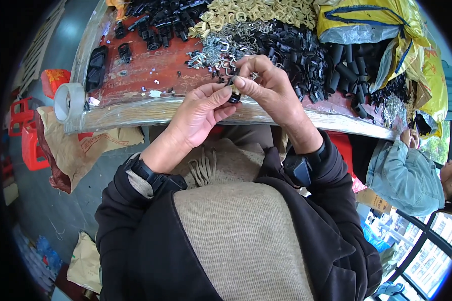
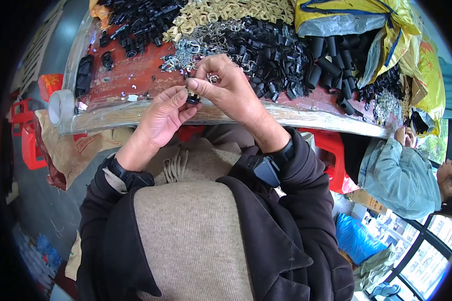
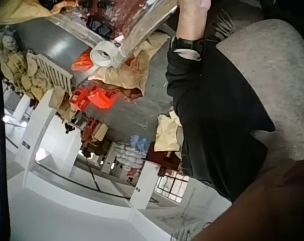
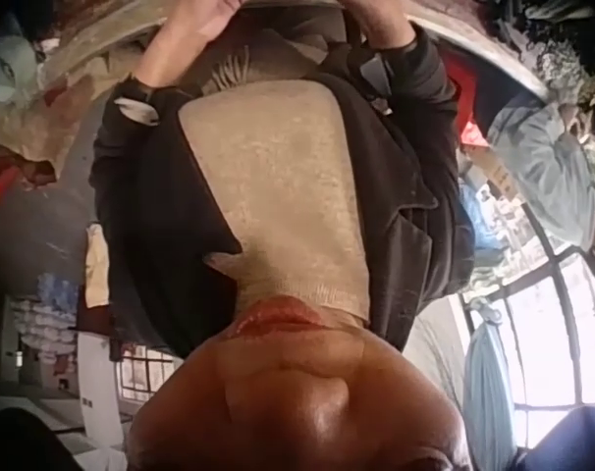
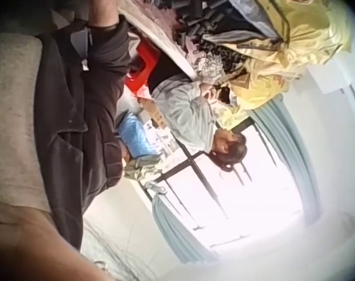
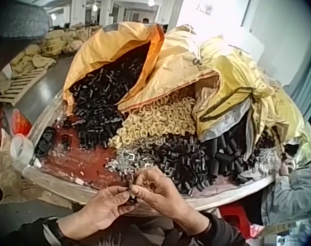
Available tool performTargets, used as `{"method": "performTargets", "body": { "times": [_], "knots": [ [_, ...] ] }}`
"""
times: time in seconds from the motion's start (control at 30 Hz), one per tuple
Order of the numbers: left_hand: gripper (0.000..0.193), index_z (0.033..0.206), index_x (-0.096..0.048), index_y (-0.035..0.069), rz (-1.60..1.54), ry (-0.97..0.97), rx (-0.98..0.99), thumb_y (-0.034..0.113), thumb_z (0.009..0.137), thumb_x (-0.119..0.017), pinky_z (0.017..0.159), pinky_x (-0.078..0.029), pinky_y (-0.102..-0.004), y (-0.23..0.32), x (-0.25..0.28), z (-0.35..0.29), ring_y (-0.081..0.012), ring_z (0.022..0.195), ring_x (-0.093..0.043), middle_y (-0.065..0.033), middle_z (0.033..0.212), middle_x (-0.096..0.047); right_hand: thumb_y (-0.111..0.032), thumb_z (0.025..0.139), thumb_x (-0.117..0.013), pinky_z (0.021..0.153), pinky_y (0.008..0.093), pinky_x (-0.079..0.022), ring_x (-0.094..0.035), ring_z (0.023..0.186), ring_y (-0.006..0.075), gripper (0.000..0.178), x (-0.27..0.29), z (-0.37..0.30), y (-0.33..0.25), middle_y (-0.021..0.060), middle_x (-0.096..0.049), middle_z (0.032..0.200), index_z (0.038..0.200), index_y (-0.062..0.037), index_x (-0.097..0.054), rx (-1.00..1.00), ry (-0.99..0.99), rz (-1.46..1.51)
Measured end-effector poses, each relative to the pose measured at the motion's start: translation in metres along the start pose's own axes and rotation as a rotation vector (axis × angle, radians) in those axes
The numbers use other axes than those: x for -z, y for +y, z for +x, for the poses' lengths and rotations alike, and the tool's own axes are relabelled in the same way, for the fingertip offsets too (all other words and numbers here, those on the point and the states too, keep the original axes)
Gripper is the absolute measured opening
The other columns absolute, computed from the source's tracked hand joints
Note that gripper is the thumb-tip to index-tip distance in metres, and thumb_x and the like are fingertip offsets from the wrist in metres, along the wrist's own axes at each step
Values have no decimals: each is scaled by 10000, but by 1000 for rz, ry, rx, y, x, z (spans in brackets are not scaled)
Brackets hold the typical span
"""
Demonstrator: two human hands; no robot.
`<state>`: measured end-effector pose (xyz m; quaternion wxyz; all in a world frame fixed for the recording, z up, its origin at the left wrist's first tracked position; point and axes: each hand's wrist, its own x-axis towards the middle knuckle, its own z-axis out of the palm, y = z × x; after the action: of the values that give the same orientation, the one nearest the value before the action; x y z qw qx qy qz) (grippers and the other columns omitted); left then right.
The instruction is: The person assembles components by hand, picking up a black plastic housing and a small metal clip and fitting the clip into the housing. They then pick up a white plastic insert and press it into the housing before setting the completed assembly aside.
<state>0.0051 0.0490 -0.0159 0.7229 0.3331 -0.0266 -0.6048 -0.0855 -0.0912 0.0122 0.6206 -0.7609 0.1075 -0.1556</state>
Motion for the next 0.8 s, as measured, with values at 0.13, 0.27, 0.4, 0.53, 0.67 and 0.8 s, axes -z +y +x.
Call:
{"method": "performTargets", "body": {
  "times": [0.13,0.27,0.4,0.53,0.67,0.8],
  "knots": [
    [157,869,-546,27,9,32,11,138,763,-582,715,-474,-243,1,-4,-1,-140,744,-557,-34,812,-558,-176,743,-614,658,215,-362,-424,796,84,188,-4,-5,5,70,-462,965,708,-18,-519,-41,83,-73],
    [162,861,-549,31,20,49,16,150,760,-588,701,-475,-233,-5,-3,1,-143,746,-556,-34,804,-558,-192,742,-616,646,221,-363,-427,762,84,204,2,-2,10,59,-475,906,705,-18,-516,-57,21,-259],
    [178,862,-550,33,7,66,52,167,754,-596,690,-474,-225,-7,-5,1,-150,747,-557,-31,802,-558,-201,745,-615,644,219,-359,-428,729,83,216,4,-1,20,41,-477,851,697,-16,-515,-71,-27,-15],
    [189,859,-553,37,-8,46,96,182,749,-603,681,-473,-220,-6,-4,3,-156,746,-558,-28,803,-559,-203,751,-611,648,220,-356,-429,722,79,216,0,-4,16,24,-478,820,690,-19,-515,-210,12,229],
    [187,850,-557,41,-12,66,111,189,746,-607,674,-473,-218,-7,1,4,-158,745,-559,-24,802,-559,-207,758,-603,646,214,-359,-432,720,66,212,-4,-7,23,8,-489,784,696,-24,-518,-250,60,200],
    [180,840,-561,45,-4,76,98,190,745,-608,673,-471,-216,-7,-1,4,-153,746,-558,-19,801,-558,-213,772,-586,647,207,-367,-437,713,57,196,-13,-14,25,-4,-494,748,740,-28,-529,-271,123,239]
  ]
}}
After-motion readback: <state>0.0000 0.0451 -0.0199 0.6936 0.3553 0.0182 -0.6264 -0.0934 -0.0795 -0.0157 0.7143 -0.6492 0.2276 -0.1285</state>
